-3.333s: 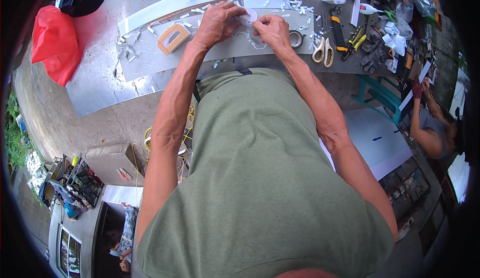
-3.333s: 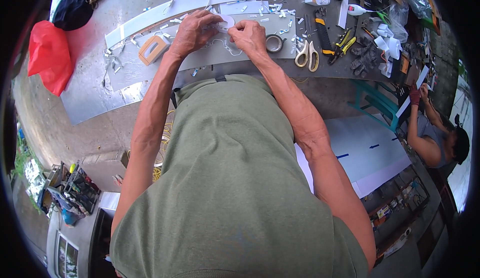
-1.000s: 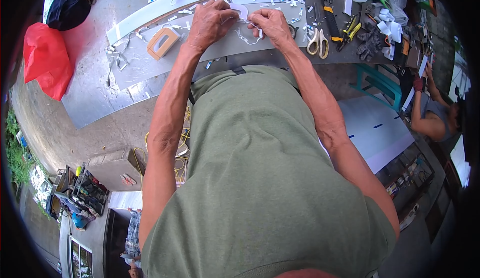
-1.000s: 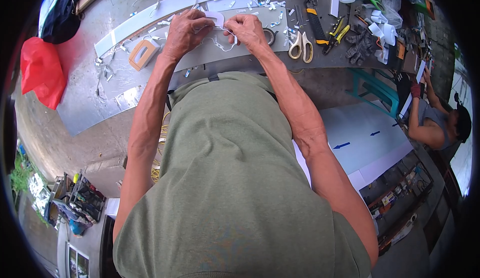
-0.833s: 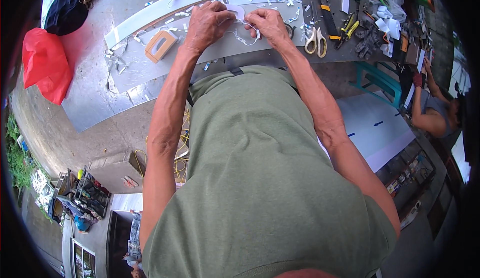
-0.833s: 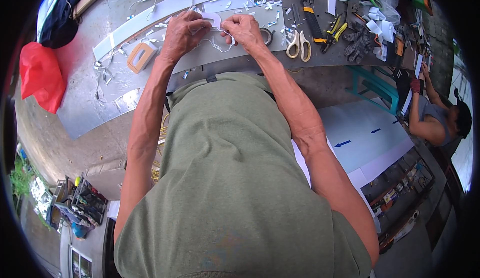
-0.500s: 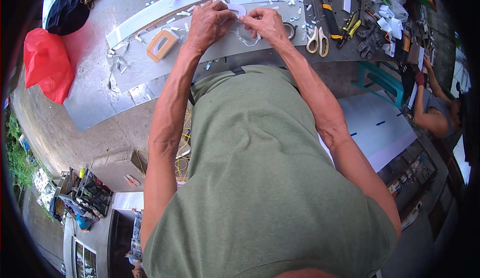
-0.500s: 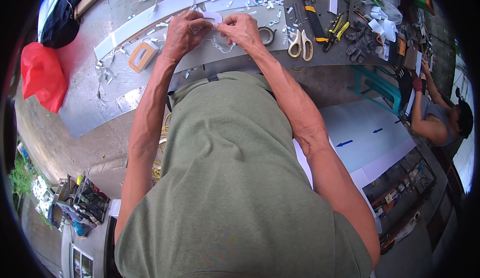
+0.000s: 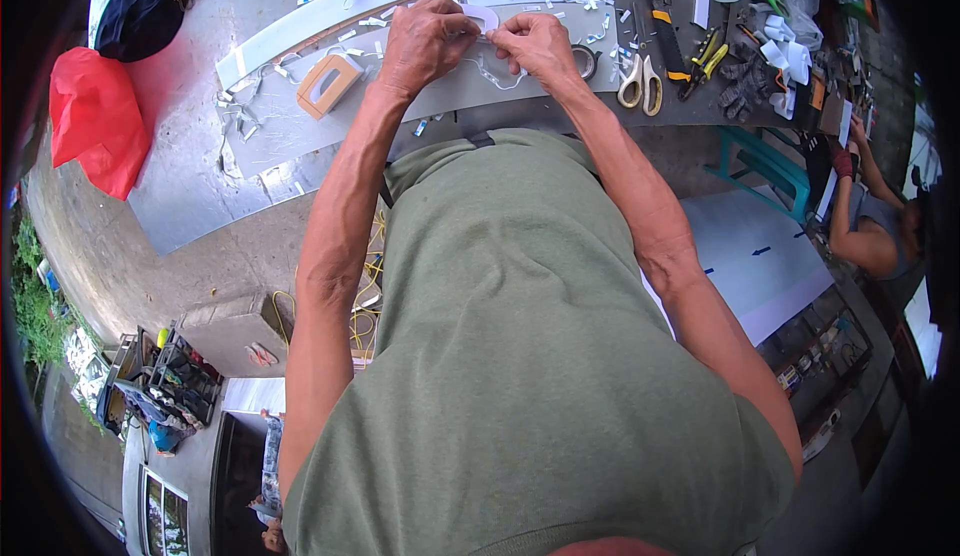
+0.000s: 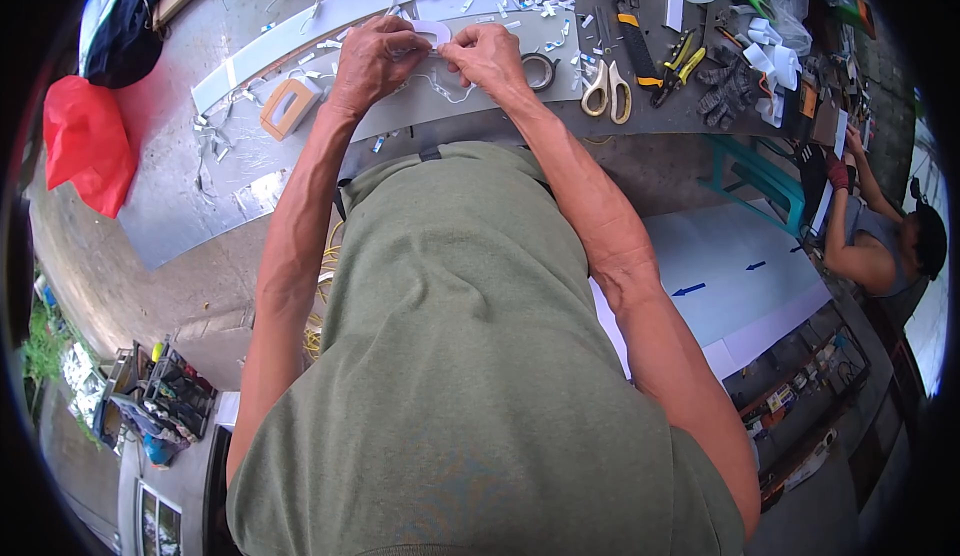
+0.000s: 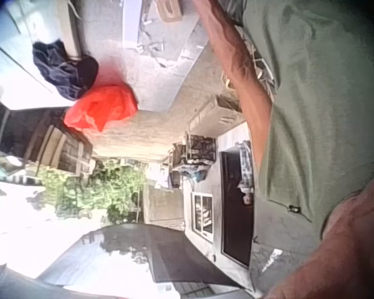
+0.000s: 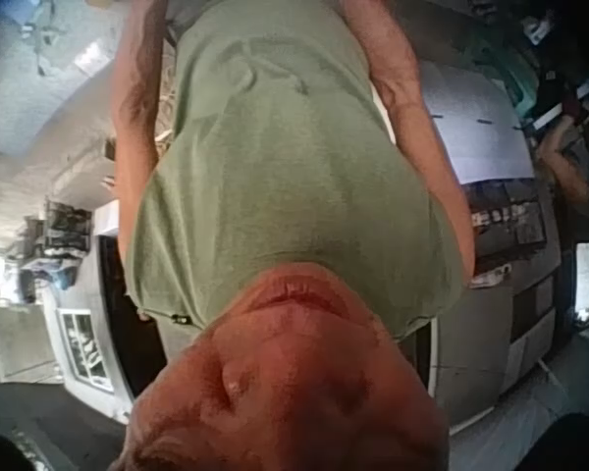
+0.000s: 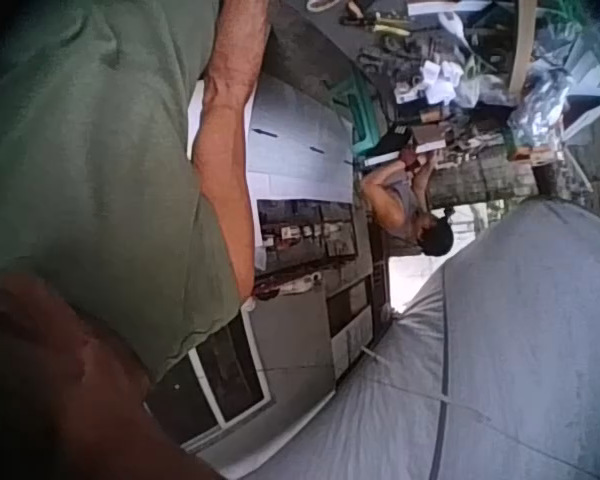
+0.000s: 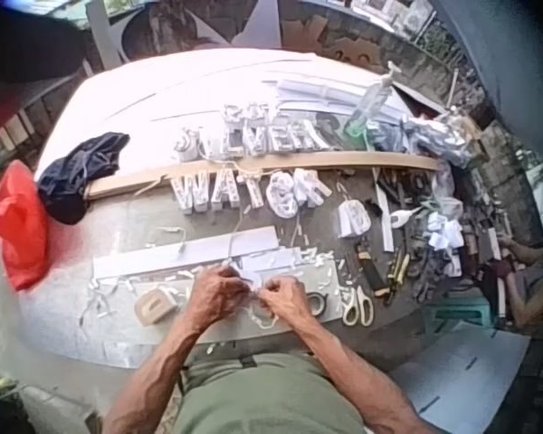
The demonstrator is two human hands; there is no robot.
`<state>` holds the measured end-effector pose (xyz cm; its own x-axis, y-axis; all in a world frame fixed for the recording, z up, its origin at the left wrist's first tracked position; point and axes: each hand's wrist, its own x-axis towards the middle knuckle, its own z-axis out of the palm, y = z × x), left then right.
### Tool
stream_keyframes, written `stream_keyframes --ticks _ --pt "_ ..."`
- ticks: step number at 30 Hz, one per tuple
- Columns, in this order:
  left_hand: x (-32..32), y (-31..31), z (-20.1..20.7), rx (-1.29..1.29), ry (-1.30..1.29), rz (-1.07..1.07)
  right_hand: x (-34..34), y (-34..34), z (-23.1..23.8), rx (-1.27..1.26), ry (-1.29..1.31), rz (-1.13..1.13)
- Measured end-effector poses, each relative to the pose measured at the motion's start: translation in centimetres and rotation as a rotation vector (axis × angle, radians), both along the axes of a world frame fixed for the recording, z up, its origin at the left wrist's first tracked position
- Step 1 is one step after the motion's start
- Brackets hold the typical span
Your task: The recorder is attaching LED strips and wiring to acrylic sign letters on a workshop table.
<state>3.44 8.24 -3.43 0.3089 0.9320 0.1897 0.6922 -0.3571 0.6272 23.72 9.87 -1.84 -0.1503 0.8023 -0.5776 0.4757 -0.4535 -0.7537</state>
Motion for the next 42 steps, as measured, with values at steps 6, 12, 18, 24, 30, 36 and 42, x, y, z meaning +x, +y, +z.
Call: stream_keyframes --ticks 6,12,18,24,30,36,42 --pt "0.4 0.1 0.2 -0.045 0.01 0.033 -0.3 -0.3 -0.6 0.101 -0.091 0.028" --pt "0.4 0.3 0.7 -0.084 0.043 0.016 -0.6 0.9 0.1 0.083 -0.186 0.092" --pt "-1.0 -0.1 1.1 -0.325 -0.298 0.069 -0.2 1.4 1.1 -0.058 -0.092 0.113" --pt "0.8 0.0 1.0 -0.192 -0.162 0.155 -0.4 0.9 0.7 -0.02 -0.085 0.074" --pt "1.8 0.2 0.5 -0.189 -0.042 0.236 -0.5 1.1 0.7 0.013 -0.092 0.082" --pt "1.6 0.0 0.9 -0.241 -0.034 0.204 0.8 0.5 1.7 -0.193 0.029 0.085" --pt "0.6 0.1 1.3 -0.114 0.06 0.074 3.1 -2.1 2.5 -0.26 0.238 0.025"
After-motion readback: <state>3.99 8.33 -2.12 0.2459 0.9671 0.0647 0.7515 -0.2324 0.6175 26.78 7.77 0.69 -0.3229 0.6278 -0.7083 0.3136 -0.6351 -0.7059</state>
